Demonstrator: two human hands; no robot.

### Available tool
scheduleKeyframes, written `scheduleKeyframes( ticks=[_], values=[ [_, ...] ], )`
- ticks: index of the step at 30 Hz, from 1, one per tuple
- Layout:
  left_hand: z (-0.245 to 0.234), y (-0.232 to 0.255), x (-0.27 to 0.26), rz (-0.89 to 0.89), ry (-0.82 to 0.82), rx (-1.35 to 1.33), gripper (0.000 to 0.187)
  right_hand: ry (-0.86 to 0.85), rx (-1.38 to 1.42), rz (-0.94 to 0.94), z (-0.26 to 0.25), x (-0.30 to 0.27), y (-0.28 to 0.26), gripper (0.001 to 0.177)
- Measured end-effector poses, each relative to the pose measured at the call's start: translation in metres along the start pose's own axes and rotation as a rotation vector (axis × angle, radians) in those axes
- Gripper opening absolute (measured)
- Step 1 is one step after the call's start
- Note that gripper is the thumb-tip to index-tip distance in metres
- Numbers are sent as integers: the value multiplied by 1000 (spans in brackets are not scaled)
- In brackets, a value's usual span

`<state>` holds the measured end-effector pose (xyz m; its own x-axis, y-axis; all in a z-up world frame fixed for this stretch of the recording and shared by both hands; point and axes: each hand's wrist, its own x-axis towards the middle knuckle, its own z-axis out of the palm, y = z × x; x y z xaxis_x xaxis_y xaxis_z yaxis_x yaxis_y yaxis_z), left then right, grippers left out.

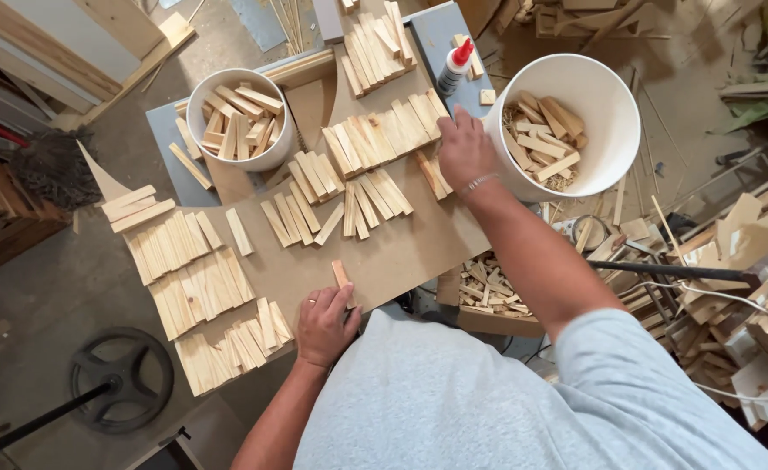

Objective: Sort and arrange small wooden slats into organized rows on a workbench

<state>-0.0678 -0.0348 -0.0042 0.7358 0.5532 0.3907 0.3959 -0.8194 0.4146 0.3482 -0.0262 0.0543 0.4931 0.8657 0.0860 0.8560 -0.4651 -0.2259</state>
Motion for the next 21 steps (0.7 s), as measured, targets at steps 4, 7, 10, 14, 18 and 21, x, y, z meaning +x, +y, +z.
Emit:
scheduleKeyframes(
  ticks=[4, 7, 10, 14, 18, 21],
  values=[
    [-8, 2, 5, -17, -18, -6, 39, -104, 19, 76, 34, 25, 19, 20],
    [-4, 3, 4, -14, 14, -14, 38, -144, 37, 74, 35, 35, 24, 19],
    [-3, 1, 2, -13, 17, -4, 38, -198, 21, 108, 50, 50, 33, 18],
    [6, -3, -3, -11, 18, -10, 38, -233, 34, 241, 57, 62, 41, 18],
    [-23, 10, 12, -12, -64, -17, 36, 167, -104, 118, 50, 46, 26, 15],
    [-28, 9, 15, -5, -55, -61, 35, 310, 116, 0, -24, 0, -25, 17]
  ],
)
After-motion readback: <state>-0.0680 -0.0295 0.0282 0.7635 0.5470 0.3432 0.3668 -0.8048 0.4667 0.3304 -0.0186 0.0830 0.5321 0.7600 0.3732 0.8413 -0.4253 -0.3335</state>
